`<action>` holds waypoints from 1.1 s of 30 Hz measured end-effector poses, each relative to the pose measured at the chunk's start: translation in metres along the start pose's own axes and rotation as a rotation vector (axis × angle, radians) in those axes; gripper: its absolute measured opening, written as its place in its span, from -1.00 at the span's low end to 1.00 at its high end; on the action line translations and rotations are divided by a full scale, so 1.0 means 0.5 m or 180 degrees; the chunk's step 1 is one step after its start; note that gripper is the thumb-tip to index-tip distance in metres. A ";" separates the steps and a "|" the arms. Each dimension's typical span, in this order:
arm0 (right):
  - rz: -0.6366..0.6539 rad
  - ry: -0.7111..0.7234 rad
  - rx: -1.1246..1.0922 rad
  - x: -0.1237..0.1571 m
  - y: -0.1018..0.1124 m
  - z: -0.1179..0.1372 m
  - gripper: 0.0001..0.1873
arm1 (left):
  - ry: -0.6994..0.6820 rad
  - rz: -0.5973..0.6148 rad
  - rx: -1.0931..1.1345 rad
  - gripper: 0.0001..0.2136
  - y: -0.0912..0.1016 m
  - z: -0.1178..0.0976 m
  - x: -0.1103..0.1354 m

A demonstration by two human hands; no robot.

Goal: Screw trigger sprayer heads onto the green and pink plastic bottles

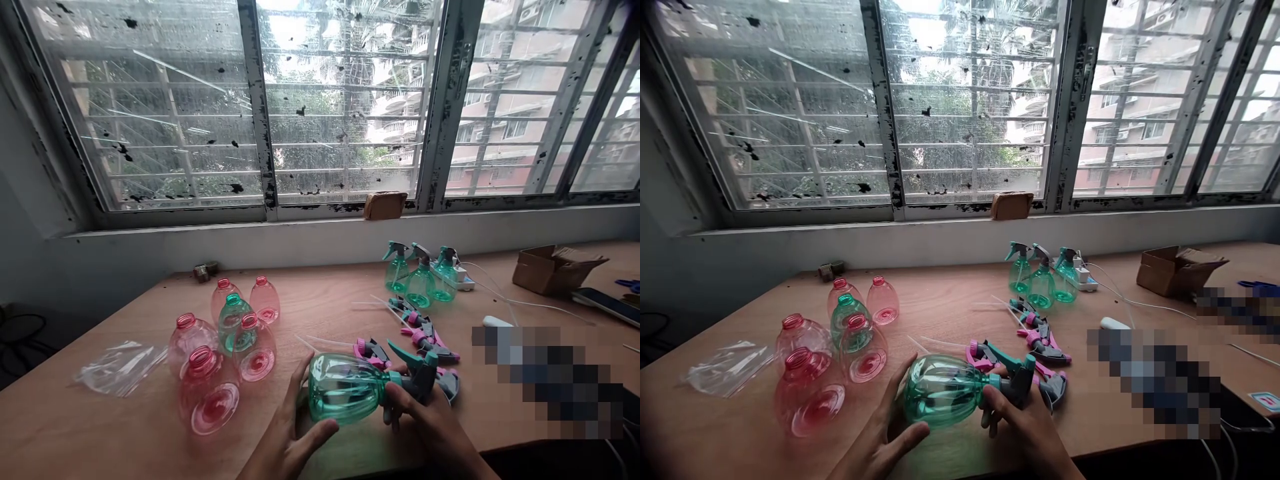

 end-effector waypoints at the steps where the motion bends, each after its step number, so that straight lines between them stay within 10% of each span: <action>1: -0.0030 0.0000 0.0016 0.000 0.001 0.000 -0.55 | -0.0061 -0.0013 0.0015 -0.18 -0.002 0.003 -0.001; 23: 0.0041 0.0053 -0.0127 -0.002 0.004 -0.003 -0.58 | -0.0617 -0.0345 -0.0366 -0.19 -0.002 0.003 0.007; 33: 0.0017 0.0053 -0.0209 0.000 0.002 -0.004 -0.56 | -0.0032 0.0072 0.0046 -0.20 -0.001 0.005 0.001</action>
Point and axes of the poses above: each hand's wrist, its own x-axis away from the middle knuckle, its own y-axis out of the back of the hand, z = x × y, the point moved 6 cm from there along -x, towards the middle knuckle, and after that the axes turned 15 degrees about -x, right-handed, at the moved point
